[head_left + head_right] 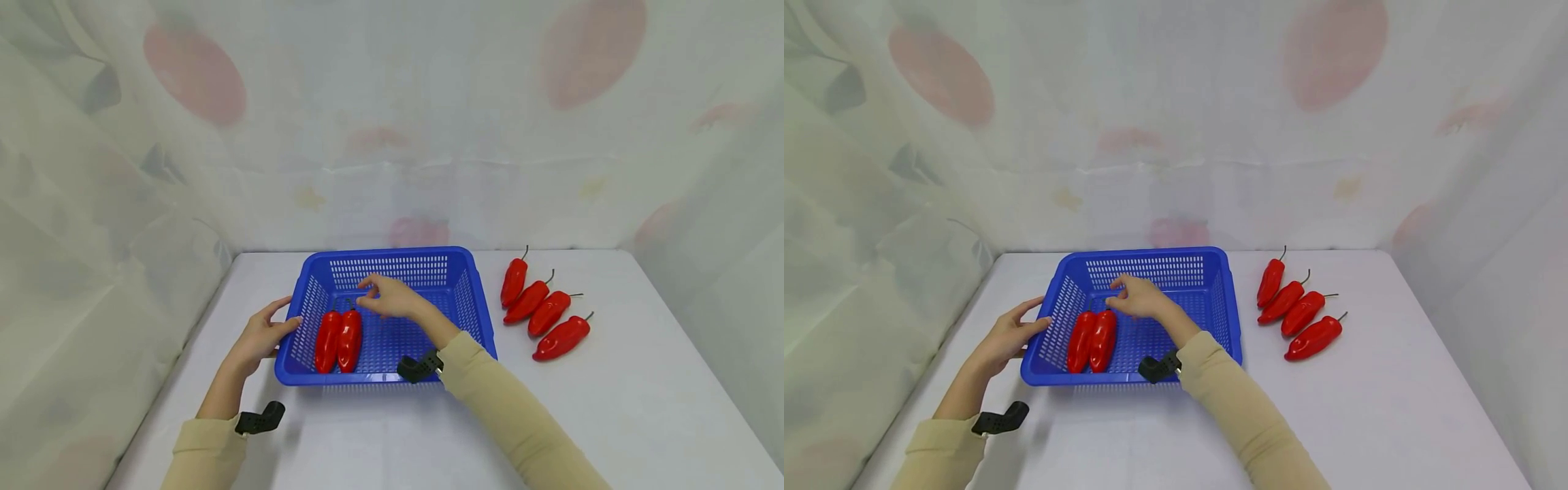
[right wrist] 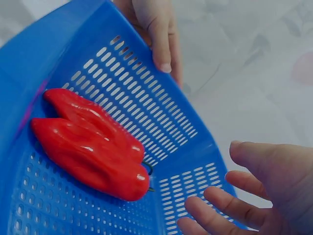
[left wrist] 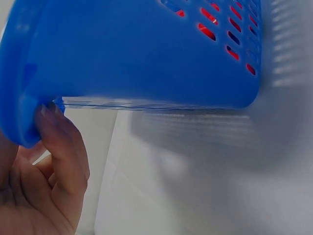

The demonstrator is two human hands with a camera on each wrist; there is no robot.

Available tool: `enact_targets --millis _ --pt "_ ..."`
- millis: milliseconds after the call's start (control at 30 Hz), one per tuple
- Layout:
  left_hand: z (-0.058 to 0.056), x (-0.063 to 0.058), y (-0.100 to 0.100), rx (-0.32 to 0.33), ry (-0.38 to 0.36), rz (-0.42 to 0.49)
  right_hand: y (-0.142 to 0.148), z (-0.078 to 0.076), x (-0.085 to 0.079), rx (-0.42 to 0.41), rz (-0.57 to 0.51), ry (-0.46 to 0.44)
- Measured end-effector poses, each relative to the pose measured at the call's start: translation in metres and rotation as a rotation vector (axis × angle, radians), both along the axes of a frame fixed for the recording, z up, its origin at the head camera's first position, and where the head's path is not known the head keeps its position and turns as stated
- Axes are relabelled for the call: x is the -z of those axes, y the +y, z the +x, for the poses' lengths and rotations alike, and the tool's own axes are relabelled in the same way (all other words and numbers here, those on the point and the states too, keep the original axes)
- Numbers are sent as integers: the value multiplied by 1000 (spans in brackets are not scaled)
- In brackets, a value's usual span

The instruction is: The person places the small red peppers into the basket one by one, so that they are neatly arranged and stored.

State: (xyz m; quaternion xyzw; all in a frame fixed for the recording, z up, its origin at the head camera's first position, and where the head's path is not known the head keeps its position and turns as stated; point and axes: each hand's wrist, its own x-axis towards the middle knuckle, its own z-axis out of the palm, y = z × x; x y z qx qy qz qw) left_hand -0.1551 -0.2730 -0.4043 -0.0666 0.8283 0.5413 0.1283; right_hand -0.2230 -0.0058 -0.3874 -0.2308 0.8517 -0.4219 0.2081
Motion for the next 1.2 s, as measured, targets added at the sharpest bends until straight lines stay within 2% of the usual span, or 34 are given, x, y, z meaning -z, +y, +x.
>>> enact_targets --millis 100,200,567,800,900,1000,1200 --pt "4 -10 5 3 -2 -4 3 2 -3 2 14 89" --pt "6 -12 7 3 -2 -5 6 6 -8 6 11 173" --pt "-5 15 -5 -4 14 -22 24 18 -20 47 -73 292" --pt "-6 16 -4 -12 10 -11 42 24 -24 86 -133 327" --pt "-3 7 1 -3 10 -1 51 25 -26 99 -144 347" --pt "-2 5 2 -6 5 9 60 27 -26 123 -139 369" --pt "-6 16 -1 -13 11 -13 78 31 -26 198 -139 425"
